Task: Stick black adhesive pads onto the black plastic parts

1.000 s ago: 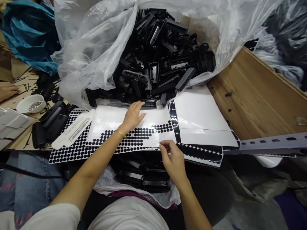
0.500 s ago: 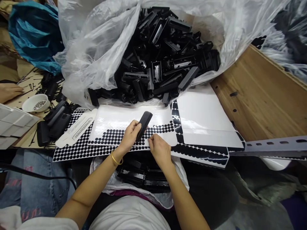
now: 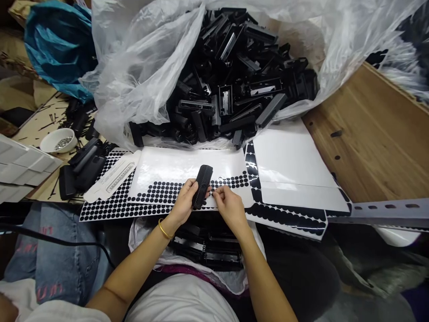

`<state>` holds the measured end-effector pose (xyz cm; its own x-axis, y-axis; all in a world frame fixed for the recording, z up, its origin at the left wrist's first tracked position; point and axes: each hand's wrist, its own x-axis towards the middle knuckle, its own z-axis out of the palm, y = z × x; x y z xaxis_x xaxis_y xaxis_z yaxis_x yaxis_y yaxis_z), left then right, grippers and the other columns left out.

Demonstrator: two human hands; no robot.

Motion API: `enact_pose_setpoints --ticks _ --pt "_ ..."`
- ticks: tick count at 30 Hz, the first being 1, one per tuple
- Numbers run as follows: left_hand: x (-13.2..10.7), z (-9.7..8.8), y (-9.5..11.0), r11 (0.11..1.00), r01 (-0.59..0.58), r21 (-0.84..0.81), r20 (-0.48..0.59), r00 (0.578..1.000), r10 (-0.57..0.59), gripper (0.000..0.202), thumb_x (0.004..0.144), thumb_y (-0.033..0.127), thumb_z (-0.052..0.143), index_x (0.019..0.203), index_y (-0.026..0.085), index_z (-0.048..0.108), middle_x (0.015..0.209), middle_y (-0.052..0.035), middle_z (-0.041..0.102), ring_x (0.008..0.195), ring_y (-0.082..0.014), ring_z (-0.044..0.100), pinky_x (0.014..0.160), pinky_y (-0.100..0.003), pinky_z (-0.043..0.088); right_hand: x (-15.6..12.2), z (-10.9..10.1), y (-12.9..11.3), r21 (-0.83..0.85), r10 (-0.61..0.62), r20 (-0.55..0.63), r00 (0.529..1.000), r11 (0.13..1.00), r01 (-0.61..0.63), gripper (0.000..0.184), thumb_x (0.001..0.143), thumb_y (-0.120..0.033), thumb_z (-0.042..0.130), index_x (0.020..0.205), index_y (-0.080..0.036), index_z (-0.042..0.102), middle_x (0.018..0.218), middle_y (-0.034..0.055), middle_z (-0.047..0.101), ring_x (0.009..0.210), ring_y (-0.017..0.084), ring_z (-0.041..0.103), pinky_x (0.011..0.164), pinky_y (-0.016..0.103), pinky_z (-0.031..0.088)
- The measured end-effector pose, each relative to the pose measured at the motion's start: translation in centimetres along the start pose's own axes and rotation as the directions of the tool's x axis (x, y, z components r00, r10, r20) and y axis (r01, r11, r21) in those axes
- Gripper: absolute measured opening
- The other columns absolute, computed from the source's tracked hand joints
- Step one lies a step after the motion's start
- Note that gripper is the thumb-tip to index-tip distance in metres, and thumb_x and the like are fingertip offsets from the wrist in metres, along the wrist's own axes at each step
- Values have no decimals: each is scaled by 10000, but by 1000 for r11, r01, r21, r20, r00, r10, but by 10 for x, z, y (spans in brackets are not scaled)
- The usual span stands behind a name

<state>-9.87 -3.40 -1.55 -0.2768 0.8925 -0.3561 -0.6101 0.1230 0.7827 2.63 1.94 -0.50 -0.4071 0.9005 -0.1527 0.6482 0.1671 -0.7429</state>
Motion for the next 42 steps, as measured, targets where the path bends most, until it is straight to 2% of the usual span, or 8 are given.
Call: enact_pose_setpoints --ticks 3,5,15,25,31,34,38,42 --pt "-7 5 -2 998 54 -18 40 998 -53 266 769 375 629 925 174 549 861 -28 672 752 -138 646 701 -272 518 -13 0 1 458 17 -45 999 889 5 183 823 -361 495 722 -210 479 569 -45 482 505 110 450 481 221 326" --pt "-13 10 -5 996 87 -19 61 994 -86 257 763 367 637 917 176 559 817 -4 657 704 -109 620 668 -231 497 -23 2 -1 616 45 -58 997 788 0 201 812 -392 511 734 -209 474 564 -57 448 485 94 417 448 208 308" --pt "-28 23 -11 990 141 16 78 987 -142 244 753 391 636 868 189 563 725 34 583 631 -77 513 622 -196 408 -40 7 0 616 142 -150 978 788 -20 210 814 -392 525 751 -194 491 591 -48 452 510 86 414 460 200 349" --pt "-32 23 -11 992 107 63 70 991 -111 235 781 401 607 862 195 530 718 43 541 645 -80 495 634 -199 396 -42 8 -2 450 43 -231 972 891 68 171 844 -337 483 743 -199 482 620 -36 486 525 93 451 488 208 390" --pt "-32 17 -14 981 93 169 100 989 -111 235 790 407 600 886 200 547 758 38 577 704 -83 539 663 -185 423 -46 6 2 166 -95 -272 958 975 144 109 849 -275 472 764 -208 482 634 -25 536 533 107 507 512 227 402" --pt "-34 18 -15 969 203 141 166 960 -226 230 785 401 608 861 192 549 804 12 630 733 -103 601 683 -213 471 -59 -7 16 26 -121 -376 919 990 141 98 864 -263 461 790 -212 500 685 -3 561 598 128 537 550 248 426" --pt "-37 24 -16 939 331 98 272 898 -345 233 792 383 609 865 171 548 934 -53 670 875 -178 656 799 -314 515 -85 -41 49 -181 -173 -549 817 980 86 63 867 -237 485 820 -215 521 777 29 560 705 160 539 609 286 449" --pt "-30 33 -22 934 354 45 338 874 -348 225 802 363 604 881 159 550 1043 -96 670 997 -222 633 872 -357 496 -101 -64 79 -417 -308 -457 834 903 105 89 867 -236 494 924 -213 559 844 57 532 807 200 511 691 332 452"
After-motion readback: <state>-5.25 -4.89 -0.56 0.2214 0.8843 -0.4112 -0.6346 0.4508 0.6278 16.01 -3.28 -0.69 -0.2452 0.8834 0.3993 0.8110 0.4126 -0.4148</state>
